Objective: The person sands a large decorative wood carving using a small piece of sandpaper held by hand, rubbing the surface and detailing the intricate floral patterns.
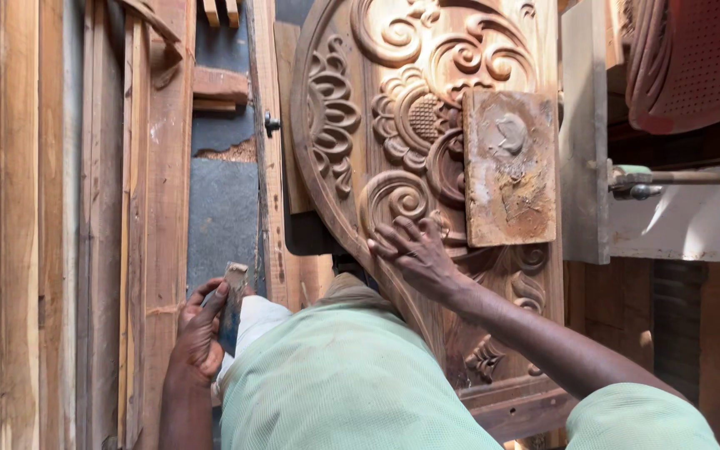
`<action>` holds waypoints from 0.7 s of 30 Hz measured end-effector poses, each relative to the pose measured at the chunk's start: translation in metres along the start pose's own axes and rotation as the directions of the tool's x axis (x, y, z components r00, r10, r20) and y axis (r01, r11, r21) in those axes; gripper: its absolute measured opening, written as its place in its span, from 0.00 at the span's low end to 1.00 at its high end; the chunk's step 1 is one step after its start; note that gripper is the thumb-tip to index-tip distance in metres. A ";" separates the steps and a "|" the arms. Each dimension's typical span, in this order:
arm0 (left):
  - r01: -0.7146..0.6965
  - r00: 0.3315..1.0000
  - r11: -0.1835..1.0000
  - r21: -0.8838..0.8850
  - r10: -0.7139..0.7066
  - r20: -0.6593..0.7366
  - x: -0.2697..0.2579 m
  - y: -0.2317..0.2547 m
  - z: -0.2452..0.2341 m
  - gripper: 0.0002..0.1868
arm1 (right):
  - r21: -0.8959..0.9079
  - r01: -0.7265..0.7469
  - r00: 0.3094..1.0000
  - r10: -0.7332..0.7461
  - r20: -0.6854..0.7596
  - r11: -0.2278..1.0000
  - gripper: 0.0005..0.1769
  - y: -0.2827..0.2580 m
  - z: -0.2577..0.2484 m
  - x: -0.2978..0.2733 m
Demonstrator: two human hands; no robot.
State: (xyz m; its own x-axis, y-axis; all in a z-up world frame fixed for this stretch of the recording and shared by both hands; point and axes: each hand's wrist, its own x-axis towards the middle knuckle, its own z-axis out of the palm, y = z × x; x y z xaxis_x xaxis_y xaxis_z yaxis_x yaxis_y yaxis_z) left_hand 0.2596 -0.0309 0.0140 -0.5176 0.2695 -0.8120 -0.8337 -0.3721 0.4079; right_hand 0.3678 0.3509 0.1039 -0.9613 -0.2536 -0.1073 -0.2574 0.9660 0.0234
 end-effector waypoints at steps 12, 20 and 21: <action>-0.042 0.999 0.995 -0.087 0.043 0.018 0.010 -0.008 -0.019 0.17 | 0.430 -0.055 0.954 0.174 -0.243 0.901 0.16 0.000 0.026 0.008; -0.007 0.999 0.998 -0.057 0.009 0.031 0.012 -0.014 -0.018 0.16 | 0.367 -0.191 0.960 0.252 -0.126 0.910 0.35 -0.039 0.022 0.003; -0.001 1.000 0.998 -0.063 0.003 0.028 0.012 -0.017 -0.017 0.17 | 0.341 -0.245 0.956 0.285 -0.070 0.908 0.35 -0.046 0.018 -0.003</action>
State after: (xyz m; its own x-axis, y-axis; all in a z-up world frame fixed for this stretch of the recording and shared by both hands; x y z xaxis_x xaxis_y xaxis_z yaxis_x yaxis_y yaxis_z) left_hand 0.2704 -0.0365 -0.0100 -0.5253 0.2929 -0.7989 -0.8194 -0.4274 0.3821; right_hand 0.3844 0.3085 0.0852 -0.9992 0.0289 -0.0261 0.0353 0.9561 -0.2909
